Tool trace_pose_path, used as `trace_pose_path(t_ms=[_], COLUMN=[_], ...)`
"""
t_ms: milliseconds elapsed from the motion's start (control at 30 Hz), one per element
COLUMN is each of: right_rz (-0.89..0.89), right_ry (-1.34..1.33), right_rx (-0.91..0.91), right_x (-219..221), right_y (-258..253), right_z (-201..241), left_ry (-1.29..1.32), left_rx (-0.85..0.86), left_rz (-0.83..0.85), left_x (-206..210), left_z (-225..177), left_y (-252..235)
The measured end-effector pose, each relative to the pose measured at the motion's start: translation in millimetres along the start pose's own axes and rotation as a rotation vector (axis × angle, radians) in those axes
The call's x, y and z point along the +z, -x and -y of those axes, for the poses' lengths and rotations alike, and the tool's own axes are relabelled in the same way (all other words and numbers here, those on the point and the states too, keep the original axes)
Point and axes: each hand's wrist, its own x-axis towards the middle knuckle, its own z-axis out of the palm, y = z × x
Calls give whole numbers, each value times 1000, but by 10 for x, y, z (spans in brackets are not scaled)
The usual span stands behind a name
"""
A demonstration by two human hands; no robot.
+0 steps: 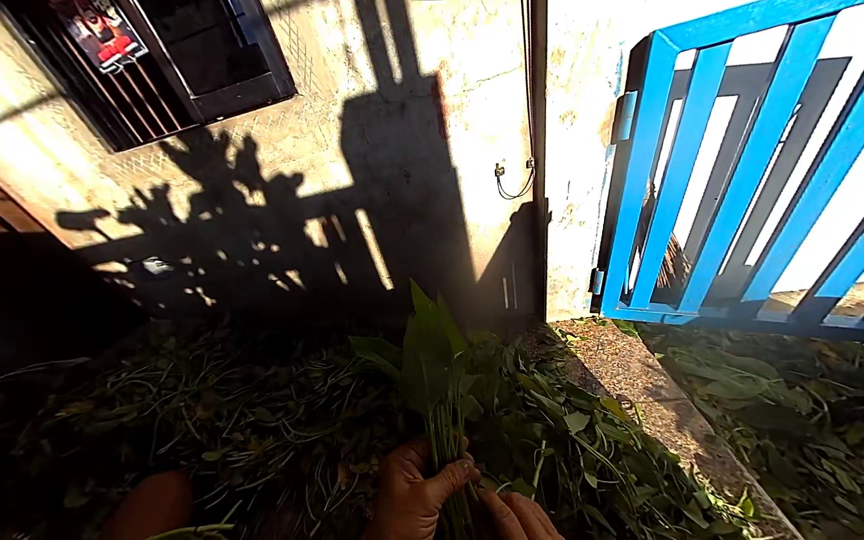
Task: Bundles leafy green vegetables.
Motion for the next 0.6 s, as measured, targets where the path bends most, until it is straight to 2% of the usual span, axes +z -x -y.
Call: trace_pose_path(t_ms=[100, 233, 400, 500, 600], right_rz=[1, 64, 250, 355, 489], right_ry=[51, 149, -13, -103, -302], right_rx=[14, -5, -10, 74, 158], right_x=[7, -20, -124, -180, -231], right_y=[8, 72, 200, 232, 179], right_z=[6, -95, -318, -412, -469], left_ry=[44, 93, 109, 123, 124], left_rx=[-6, 69, 103, 131, 100], left_rz=[-126, -347, -571, -603, -521], left_x=[62, -23, -215, -268, -281], left_z=[-9, -89, -239, -281, -300], left_y=[-1, -93, -189, -202, -178])
